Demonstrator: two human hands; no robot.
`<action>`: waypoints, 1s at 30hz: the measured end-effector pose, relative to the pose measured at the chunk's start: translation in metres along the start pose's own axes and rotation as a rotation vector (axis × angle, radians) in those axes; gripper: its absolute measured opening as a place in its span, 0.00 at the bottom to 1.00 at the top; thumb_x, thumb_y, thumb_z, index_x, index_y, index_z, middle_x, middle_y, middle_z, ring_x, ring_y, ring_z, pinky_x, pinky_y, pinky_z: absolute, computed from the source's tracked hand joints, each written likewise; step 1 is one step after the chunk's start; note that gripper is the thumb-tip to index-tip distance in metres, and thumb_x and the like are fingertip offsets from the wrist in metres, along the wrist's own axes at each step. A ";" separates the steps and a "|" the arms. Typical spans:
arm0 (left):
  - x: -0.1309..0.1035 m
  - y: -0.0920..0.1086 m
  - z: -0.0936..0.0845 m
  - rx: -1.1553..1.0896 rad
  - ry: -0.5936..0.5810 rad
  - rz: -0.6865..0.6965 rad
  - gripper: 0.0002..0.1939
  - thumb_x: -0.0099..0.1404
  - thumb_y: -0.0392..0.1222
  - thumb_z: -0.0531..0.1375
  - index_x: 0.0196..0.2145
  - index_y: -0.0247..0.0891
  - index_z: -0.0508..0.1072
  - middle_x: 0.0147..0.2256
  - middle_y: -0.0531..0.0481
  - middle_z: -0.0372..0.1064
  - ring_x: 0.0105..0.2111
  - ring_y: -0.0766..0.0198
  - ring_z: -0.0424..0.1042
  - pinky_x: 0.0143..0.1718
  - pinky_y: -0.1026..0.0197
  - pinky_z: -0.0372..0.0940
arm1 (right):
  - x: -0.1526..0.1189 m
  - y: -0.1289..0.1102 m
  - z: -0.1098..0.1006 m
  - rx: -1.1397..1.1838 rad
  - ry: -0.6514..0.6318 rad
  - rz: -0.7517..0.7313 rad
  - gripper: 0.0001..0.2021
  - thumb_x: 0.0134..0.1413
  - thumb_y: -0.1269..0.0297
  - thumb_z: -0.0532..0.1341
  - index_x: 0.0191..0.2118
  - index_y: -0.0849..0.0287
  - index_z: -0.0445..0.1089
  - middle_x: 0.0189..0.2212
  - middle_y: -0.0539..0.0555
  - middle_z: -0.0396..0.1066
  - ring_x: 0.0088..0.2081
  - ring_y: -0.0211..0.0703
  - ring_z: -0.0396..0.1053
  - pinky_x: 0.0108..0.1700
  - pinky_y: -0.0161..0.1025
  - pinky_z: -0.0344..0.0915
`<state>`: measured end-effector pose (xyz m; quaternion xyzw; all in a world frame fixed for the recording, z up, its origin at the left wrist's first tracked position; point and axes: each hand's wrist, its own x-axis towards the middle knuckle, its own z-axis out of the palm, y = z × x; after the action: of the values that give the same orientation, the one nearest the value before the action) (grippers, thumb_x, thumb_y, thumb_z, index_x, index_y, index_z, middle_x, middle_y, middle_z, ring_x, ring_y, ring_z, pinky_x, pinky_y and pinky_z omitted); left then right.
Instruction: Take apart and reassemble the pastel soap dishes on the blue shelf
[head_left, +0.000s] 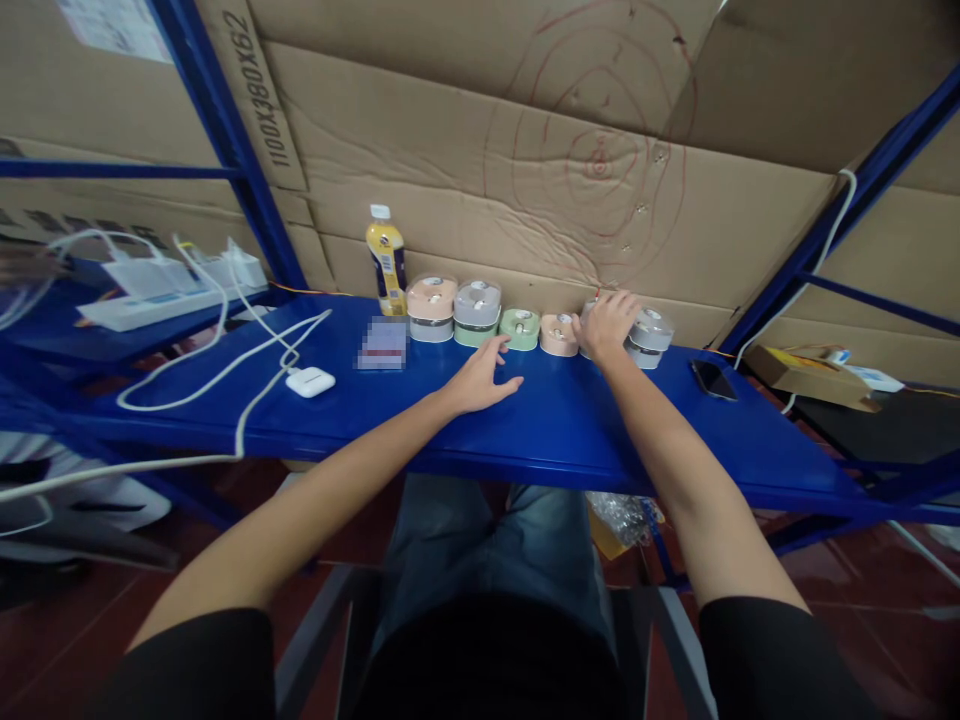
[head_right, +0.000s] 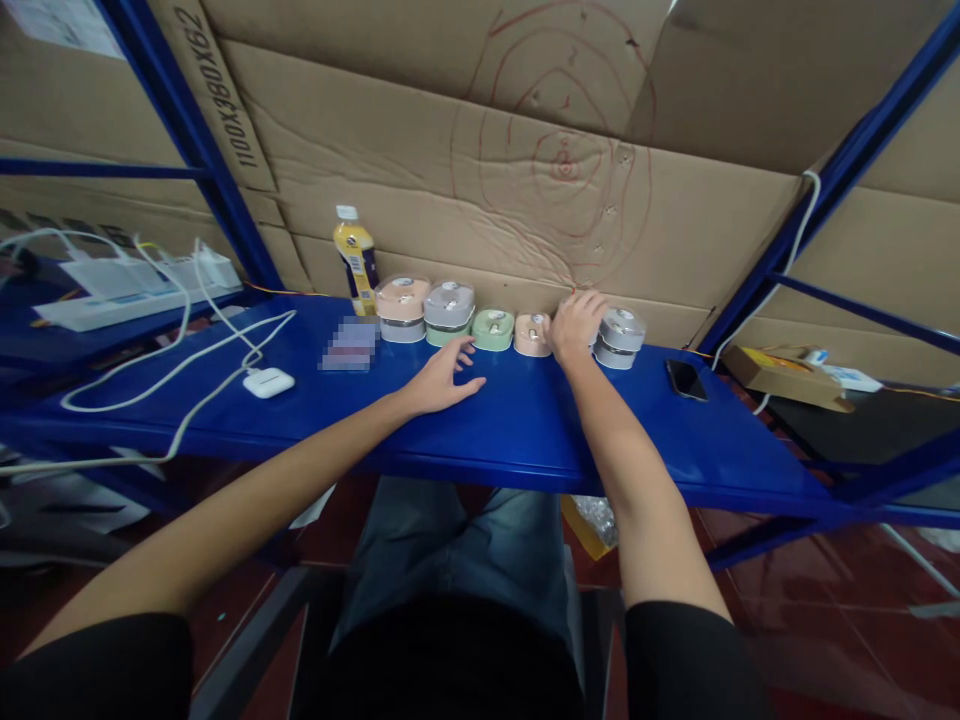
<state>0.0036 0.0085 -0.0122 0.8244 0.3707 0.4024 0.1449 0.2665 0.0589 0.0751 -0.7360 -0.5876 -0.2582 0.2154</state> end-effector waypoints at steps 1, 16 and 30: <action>0.000 0.000 0.000 0.003 0.003 0.004 0.40 0.67 0.51 0.69 0.70 0.40 0.59 0.61 0.35 0.70 0.52 0.48 0.77 0.56 0.41 0.75 | -0.003 -0.007 -0.003 0.027 -0.007 -0.077 0.35 0.70 0.50 0.60 0.67 0.80 0.64 0.71 0.87 0.59 0.73 0.82 0.55 0.71 0.72 0.52; 0.004 -0.007 -0.005 0.089 0.323 -0.016 0.22 0.68 0.43 0.66 0.57 0.38 0.67 0.54 0.37 0.74 0.53 0.47 0.78 0.57 0.42 0.76 | -0.068 -0.060 -0.018 0.210 -0.311 -0.646 0.30 0.65 0.52 0.67 0.66 0.65 0.68 0.66 0.72 0.69 0.67 0.71 0.66 0.69 0.61 0.65; 0.002 -0.017 -0.013 -0.273 0.062 0.059 0.52 0.60 0.68 0.75 0.70 0.40 0.62 0.65 0.27 0.70 0.65 0.34 0.74 0.65 0.32 0.70 | -0.073 -0.021 -0.026 0.722 -0.547 -0.697 0.47 0.53 0.46 0.75 0.73 0.61 0.63 0.68 0.69 0.72 0.66 0.65 0.73 0.69 0.59 0.70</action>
<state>-0.0135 0.0207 -0.0117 0.7947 0.2926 0.4785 0.2322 0.2296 -0.0081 0.0494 -0.4187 -0.8809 0.1030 0.1952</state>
